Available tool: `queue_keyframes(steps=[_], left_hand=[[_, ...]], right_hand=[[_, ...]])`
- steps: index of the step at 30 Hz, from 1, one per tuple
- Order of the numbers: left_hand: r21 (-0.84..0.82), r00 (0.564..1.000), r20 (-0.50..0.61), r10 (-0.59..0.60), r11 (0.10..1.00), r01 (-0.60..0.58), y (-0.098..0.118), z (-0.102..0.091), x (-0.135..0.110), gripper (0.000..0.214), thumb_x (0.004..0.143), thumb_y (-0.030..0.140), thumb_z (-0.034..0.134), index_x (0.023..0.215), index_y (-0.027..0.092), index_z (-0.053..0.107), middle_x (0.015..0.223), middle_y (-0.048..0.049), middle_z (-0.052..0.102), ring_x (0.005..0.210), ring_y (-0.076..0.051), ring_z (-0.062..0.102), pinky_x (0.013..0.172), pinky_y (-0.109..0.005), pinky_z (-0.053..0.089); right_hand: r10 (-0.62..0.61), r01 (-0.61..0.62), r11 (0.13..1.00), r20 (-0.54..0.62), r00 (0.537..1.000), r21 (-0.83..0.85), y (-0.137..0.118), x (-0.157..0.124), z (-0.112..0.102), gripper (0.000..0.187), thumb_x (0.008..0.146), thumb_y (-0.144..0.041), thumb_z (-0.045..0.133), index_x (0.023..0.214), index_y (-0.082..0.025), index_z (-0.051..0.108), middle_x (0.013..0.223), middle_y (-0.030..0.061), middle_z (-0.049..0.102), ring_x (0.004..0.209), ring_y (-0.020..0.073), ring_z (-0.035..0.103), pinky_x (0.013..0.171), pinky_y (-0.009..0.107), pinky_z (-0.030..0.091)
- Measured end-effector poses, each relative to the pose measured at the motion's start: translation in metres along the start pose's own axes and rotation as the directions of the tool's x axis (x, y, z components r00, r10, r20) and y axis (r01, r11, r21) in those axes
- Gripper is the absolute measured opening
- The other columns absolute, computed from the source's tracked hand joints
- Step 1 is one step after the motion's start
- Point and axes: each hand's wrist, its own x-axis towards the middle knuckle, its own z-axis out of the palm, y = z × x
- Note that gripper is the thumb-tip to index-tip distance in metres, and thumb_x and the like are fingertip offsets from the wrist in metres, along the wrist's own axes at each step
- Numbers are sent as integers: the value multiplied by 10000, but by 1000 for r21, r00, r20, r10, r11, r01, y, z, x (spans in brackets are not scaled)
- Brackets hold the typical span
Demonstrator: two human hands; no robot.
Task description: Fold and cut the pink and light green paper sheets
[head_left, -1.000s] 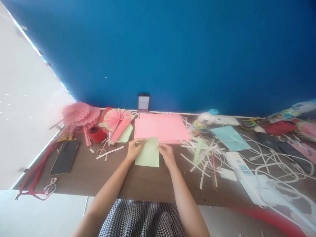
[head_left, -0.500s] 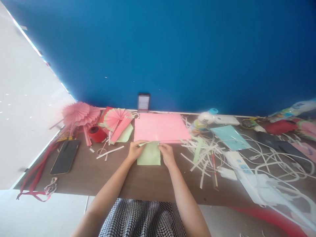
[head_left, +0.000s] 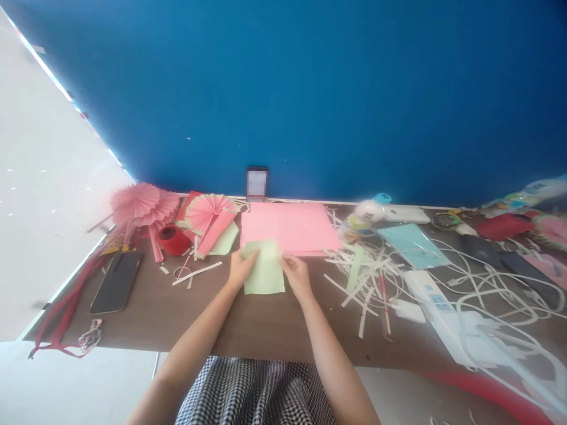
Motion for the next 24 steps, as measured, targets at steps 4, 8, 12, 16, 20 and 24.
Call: queue_keyframes(steps=[4,8,12,16,20,24], left_hand=[[-4,999,-9,-34,999,34,-4,0,2,340,667,430,612,783,111,642,737,-66,666,656,-186,615,575,-263,476],[-51,998,-8,-63,997,62,-5,1,3,355,655,430,622,812,112,643,744,-69,669,654,-184,617,572,-260,479],[-71,997,-13,-78,995,77,-5,1,3,358,653,431,623,821,114,638,763,-71,671,650,-179,616,561,-256,481],[-34,998,-17,-59,998,59,-5,1,3,351,660,425,618,822,115,638,753,-74,668,654,-186,617,556,-263,482],[-38,999,-13,-41,998,41,-4,0,3,350,660,424,619,825,116,636,761,-74,668,655,-185,616,553,-261,483],[-29,999,-29,-30,999,29,-3,-1,3,338,664,428,615,803,120,633,755,-64,668,658,-182,615,558,-258,482]], right_hand=[[-20,20,999,-9,1000,-28,-2,0,2,244,681,-407,604,763,-180,642,800,57,668,784,205,599,745,332,456],[-23,24,1000,-31,999,11,-1,0,4,261,678,-415,600,787,-180,638,807,60,669,803,214,602,749,338,459],[-6,8,999,-32,999,52,1,1,6,259,673,-419,606,774,-182,634,813,60,671,808,214,609,745,333,462],[13,-12,997,-17,1000,77,2,1,5,272,648,-407,636,794,-177,630,849,70,669,842,217,603,772,338,457],[42,-41,998,-25,999,46,4,2,4,296,628,-425,646,776,-170,625,825,74,666,825,224,602,761,349,461],[25,-24,999,-22,999,36,5,2,5,294,646,-438,620,771,-171,613,813,66,661,817,219,598,751,340,458]])
